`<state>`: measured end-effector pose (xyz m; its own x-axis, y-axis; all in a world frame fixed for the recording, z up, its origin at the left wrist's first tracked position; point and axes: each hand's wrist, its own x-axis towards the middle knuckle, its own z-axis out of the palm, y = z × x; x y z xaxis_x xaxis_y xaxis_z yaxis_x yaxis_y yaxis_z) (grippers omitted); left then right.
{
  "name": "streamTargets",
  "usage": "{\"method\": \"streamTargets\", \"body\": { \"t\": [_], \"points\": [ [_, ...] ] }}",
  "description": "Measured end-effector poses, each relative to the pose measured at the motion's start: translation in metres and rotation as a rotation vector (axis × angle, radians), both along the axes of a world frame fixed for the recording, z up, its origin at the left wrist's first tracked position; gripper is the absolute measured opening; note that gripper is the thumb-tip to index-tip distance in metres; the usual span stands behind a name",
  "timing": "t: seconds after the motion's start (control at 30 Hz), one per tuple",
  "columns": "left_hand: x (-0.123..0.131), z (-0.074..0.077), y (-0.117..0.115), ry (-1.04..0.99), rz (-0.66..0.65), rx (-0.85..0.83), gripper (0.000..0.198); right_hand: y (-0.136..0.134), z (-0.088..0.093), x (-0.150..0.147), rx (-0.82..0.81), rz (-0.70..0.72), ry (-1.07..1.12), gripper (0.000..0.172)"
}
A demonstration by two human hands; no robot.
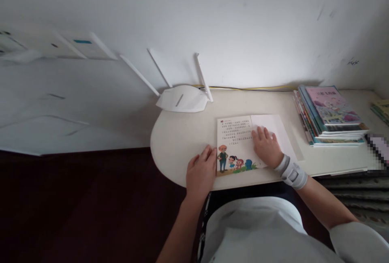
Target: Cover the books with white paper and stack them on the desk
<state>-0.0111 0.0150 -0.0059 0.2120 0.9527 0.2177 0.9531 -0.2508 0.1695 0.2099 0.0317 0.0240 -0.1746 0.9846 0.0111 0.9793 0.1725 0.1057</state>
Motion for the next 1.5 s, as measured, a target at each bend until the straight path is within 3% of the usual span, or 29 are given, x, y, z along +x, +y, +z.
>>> {"method": "streamTargets", "body": {
  "t": [0.3, 0.6, 0.77, 0.9, 1.03, 1.17, 1.33, 1.5],
  "points": [
    [0.0, 0.0, 0.001, -0.038, 0.0, 0.001, 0.036, -0.003, 0.001, 0.006, 0.003, -0.08, -0.021, 0.049],
    [0.001, -0.003, 0.0, -0.045, 0.013, 0.013, 0.036, -0.01, -0.004, -0.004, 0.037, -0.016, -0.011, 0.048],
    [0.0, 0.0, -0.002, -0.02, 0.044, 0.028, 0.035, -0.012, -0.005, 0.003, 0.058, -0.092, -0.022, 0.048],
    [0.001, 0.0, 0.0, -0.024, -0.005, 0.03, 0.036, -0.013, -0.004, -0.004, 0.034, -0.124, -0.003, 0.049],
    [0.001, -0.003, 0.002, 0.025, -0.045, 0.0, 0.039, 0.005, -0.003, -0.013, -0.007, 0.045, 0.065, 0.049],
    [0.002, 0.001, 0.003, 0.106, -0.086, -0.088, 0.047, 0.035, -0.001, -0.015, -0.122, 0.249, 0.119, 0.07],
    [0.005, 0.007, 0.002, 0.137, -0.076, -0.106, 0.048, 0.056, 0.0, -0.029, -0.165, 0.265, 0.15, 0.078],
    [0.005, 0.006, 0.003, 0.113, -0.081, -0.087, 0.047, 0.069, 0.0, -0.058, -0.165, 0.329, 0.183, 0.067]
  ]
}}
